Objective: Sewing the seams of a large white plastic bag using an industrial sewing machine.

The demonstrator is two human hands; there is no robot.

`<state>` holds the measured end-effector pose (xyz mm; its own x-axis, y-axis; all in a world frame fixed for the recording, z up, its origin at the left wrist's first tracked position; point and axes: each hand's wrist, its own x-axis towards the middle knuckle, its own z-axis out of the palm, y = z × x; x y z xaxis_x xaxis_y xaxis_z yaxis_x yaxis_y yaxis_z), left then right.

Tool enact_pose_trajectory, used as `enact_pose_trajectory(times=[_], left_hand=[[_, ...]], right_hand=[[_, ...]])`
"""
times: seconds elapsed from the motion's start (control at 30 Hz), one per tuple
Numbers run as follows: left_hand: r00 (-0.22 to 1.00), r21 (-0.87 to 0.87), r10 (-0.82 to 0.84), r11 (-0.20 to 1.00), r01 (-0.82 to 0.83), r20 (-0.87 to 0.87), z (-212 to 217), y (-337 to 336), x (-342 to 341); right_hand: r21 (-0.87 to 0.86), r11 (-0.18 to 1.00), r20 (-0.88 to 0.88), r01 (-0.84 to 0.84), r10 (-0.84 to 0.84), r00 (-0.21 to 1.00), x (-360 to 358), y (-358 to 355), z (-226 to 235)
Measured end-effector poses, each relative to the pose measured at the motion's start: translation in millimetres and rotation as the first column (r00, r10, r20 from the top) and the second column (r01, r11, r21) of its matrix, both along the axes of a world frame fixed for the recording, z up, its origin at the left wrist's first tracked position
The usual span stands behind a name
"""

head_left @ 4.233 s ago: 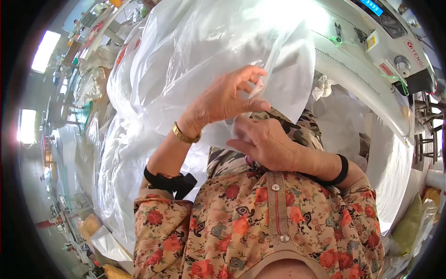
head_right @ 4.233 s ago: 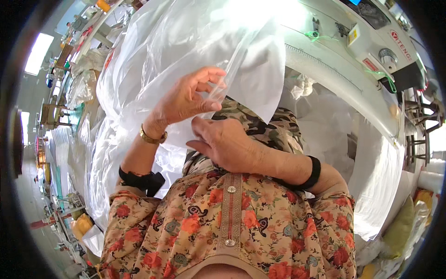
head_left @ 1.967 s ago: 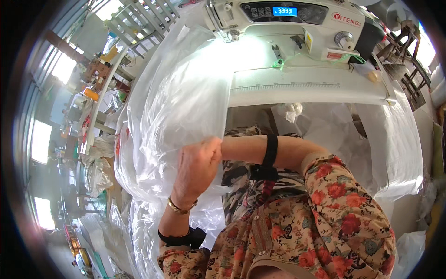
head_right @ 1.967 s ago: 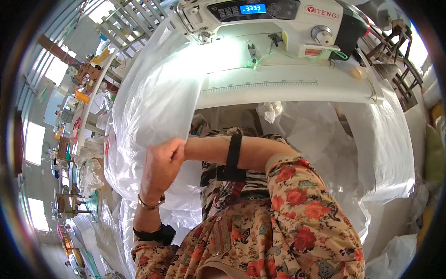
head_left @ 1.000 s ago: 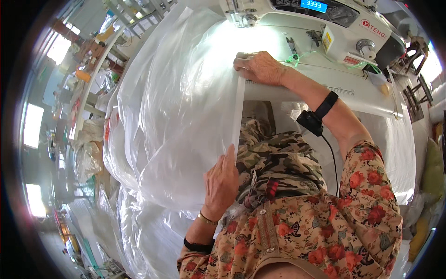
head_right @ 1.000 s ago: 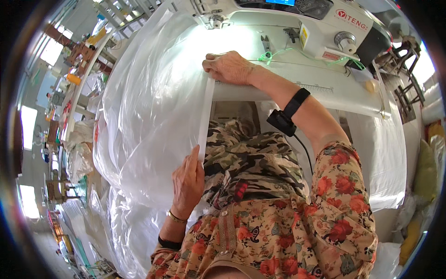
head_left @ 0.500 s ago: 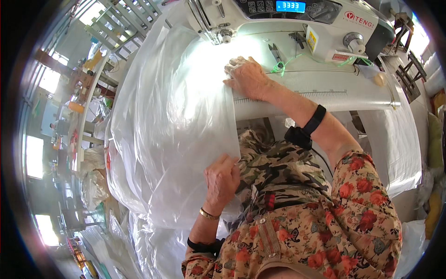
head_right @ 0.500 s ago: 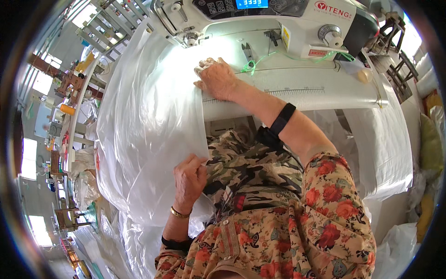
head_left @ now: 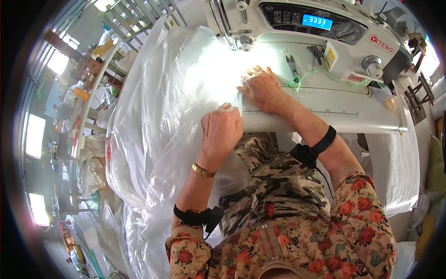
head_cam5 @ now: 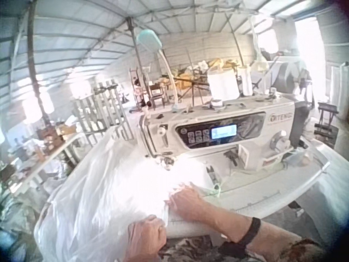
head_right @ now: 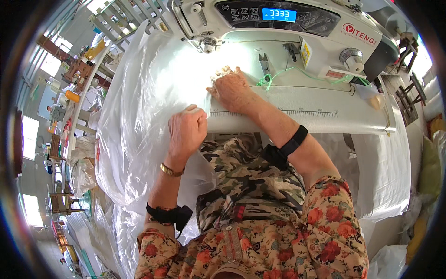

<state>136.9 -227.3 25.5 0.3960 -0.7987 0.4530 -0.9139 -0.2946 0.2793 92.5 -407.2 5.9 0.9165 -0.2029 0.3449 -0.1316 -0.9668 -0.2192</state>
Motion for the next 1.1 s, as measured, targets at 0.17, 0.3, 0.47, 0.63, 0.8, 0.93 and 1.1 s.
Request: enact_pose_trajectory(times=[0.17,0.3,0.47,0.63,0.8,0.93,1.1], left_hand=[[0.998,0.063,0.060,0.996,-0.061,0.030,-1.2,-40.8,24.0],[0.992,0.077,0.107,0.991,-0.111,0.061,-1.5,-71.3,41.2],[0.986,0.077,0.121,0.991,-0.113,-0.117,1.6,-80.2,59.5],[0.995,-0.300,0.004,0.953,-0.035,-0.103,17.9,-28.7,12.1],[0.417,-0.169,-0.278,0.945,0.281,-0.865,-62.8,76.2,-73.7],[0.770,0.396,0.162,0.910,0.126,-0.617,-110.6,133.9,-68.2],[0.606,-0.275,-0.151,0.954,-0.118,-0.781,-108.6,256.5,110.4]], right_hand=[[0.007,1.000,-0.124,0.029,-0.027,0.992,7.5,-6.7,-3.2],[-0.139,0.989,-0.045,0.051,-0.058,0.997,4.2,-8.7,-0.7],[-0.081,0.995,0.067,0.064,-0.058,0.996,12.8,-11.0,-10.3],[0.001,0.997,0.258,0.075,-0.073,0.963,17.1,-18.4,-27.3],[0.135,0.991,0.175,-0.016,-0.008,0.985,8.2,-15.2,-14.3],[0.057,0.966,0.353,-0.251,0.215,0.910,1.9,-16.8,-6.6],[-0.061,0.975,0.187,-0.213,0.220,0.957,-23.1,-23.1,6.9]])
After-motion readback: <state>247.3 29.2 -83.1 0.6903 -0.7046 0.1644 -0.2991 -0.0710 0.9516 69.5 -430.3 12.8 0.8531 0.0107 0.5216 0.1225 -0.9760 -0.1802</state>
